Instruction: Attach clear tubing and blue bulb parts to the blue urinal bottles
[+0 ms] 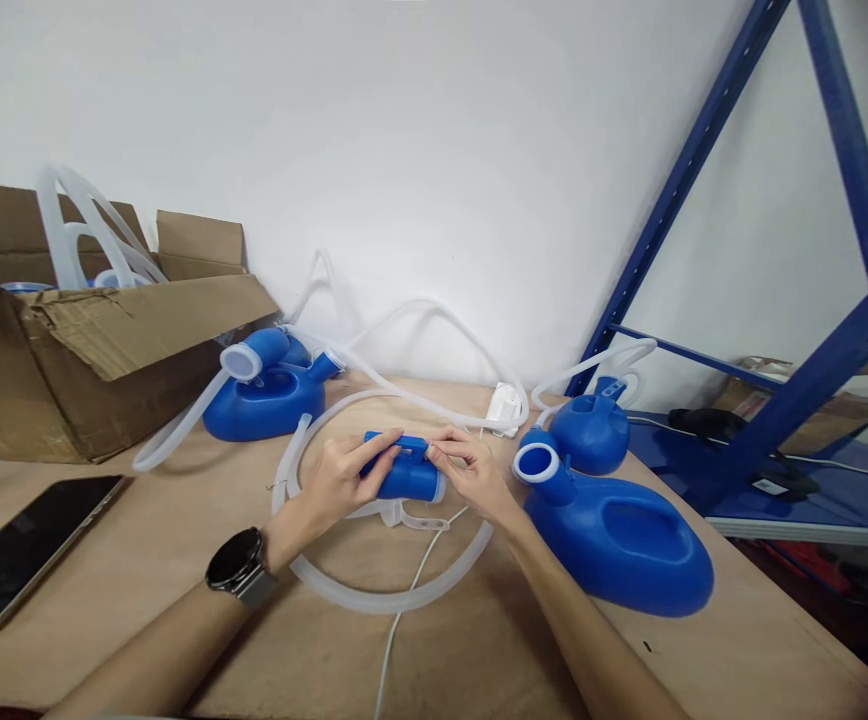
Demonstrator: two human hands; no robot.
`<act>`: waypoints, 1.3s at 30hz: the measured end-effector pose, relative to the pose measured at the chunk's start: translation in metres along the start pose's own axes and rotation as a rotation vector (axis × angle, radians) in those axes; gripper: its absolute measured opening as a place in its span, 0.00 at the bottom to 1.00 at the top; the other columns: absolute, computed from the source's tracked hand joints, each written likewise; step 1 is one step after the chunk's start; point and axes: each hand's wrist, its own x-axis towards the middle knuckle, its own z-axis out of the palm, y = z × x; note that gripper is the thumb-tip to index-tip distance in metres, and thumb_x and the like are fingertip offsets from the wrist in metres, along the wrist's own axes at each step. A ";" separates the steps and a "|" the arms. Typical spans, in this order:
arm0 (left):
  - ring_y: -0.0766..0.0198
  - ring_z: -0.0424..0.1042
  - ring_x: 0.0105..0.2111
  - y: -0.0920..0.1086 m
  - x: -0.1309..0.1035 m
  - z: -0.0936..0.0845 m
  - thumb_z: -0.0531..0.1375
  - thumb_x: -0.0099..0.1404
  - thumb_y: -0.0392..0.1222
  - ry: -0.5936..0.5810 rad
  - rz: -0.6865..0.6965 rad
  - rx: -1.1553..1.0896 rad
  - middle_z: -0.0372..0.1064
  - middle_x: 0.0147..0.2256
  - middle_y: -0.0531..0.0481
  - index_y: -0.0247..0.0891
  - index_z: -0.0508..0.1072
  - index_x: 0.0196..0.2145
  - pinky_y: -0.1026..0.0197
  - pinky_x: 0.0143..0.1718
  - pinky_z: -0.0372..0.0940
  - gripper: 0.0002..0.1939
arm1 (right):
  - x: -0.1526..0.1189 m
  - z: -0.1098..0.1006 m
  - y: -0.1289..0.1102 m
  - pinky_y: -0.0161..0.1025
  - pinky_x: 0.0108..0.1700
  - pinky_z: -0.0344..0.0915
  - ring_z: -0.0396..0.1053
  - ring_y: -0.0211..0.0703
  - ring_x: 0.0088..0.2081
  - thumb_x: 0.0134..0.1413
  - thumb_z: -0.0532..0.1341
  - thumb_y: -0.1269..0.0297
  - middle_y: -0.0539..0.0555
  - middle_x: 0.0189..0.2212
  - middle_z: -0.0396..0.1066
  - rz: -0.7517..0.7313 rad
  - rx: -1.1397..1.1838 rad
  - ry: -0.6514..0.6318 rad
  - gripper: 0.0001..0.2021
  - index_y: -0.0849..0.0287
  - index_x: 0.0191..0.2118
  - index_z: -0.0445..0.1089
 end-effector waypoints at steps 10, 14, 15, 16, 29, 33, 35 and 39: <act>0.61 0.79 0.27 0.004 -0.001 0.002 0.57 0.73 0.41 -0.029 -0.102 -0.026 0.82 0.32 0.45 0.38 0.79 0.48 0.62 0.30 0.71 0.13 | 0.002 -0.009 -0.016 0.43 0.48 0.70 0.74 0.47 0.43 0.68 0.59 0.52 0.55 0.40 0.75 -0.027 -0.077 -0.094 0.16 0.52 0.41 0.83; 0.58 0.82 0.35 0.003 0.003 0.003 0.57 0.73 0.43 0.028 -0.178 -0.055 0.83 0.38 0.44 0.39 0.79 0.47 0.59 0.37 0.74 0.13 | 0.003 0.008 -0.007 0.47 0.53 0.71 0.74 0.51 0.48 0.65 0.62 0.49 0.57 0.44 0.77 0.043 0.095 0.073 0.16 0.52 0.44 0.83; 0.56 0.82 0.38 0.002 0.004 0.003 0.57 0.73 0.43 0.037 -0.187 -0.056 0.83 0.41 0.44 0.38 0.79 0.47 0.58 0.40 0.74 0.12 | 0.003 0.014 -0.003 0.48 0.54 0.71 0.74 0.51 0.49 0.62 0.64 0.49 0.57 0.45 0.78 0.070 0.150 0.129 0.16 0.52 0.46 0.82; 0.55 0.82 0.42 0.001 0.004 0.004 0.57 0.73 0.43 0.044 -0.197 -0.057 0.82 0.43 0.43 0.38 0.79 0.47 0.57 0.43 0.74 0.12 | 0.003 0.020 0.002 0.49 0.54 0.71 0.75 0.52 0.49 0.60 0.66 0.49 0.57 0.44 0.78 0.100 0.210 0.193 0.16 0.52 0.47 0.81; 0.54 0.81 0.42 -0.010 0.004 0.003 0.58 0.72 0.49 0.048 -0.426 -0.105 0.81 0.46 0.43 0.39 0.78 0.48 0.57 0.45 0.74 0.15 | 0.001 0.030 0.008 0.51 0.63 0.64 0.70 0.51 0.57 0.62 0.65 0.56 0.57 0.52 0.76 0.065 0.119 0.323 0.13 0.53 0.49 0.79; 0.53 0.80 0.43 -0.030 0.005 0.000 0.55 0.73 0.54 0.113 -0.792 -0.112 0.80 0.47 0.44 0.40 0.75 0.52 0.56 0.45 0.73 0.19 | -0.002 0.033 0.021 0.50 0.64 0.63 0.67 0.50 0.60 0.67 0.57 0.54 0.59 0.55 0.72 0.144 0.060 0.257 0.17 0.54 0.53 0.76; 0.50 0.78 0.49 -0.045 0.000 0.002 0.53 0.73 0.55 0.122 -0.911 -0.090 0.77 0.52 0.41 0.40 0.74 0.54 0.52 0.50 0.71 0.21 | -0.006 0.036 0.031 0.52 0.65 0.60 0.67 0.51 0.60 0.67 0.57 0.53 0.59 0.54 0.72 0.196 -0.007 0.122 0.17 0.54 0.53 0.76; 0.48 0.77 0.51 -0.067 -0.015 0.015 0.53 0.73 0.49 0.027 -0.971 -0.141 0.77 0.52 0.37 0.38 0.74 0.55 0.50 0.48 0.73 0.20 | -0.014 0.042 0.043 0.55 0.67 0.57 0.66 0.53 0.62 0.64 0.61 0.51 0.59 0.56 0.71 0.227 -0.094 -0.117 0.21 0.53 0.58 0.73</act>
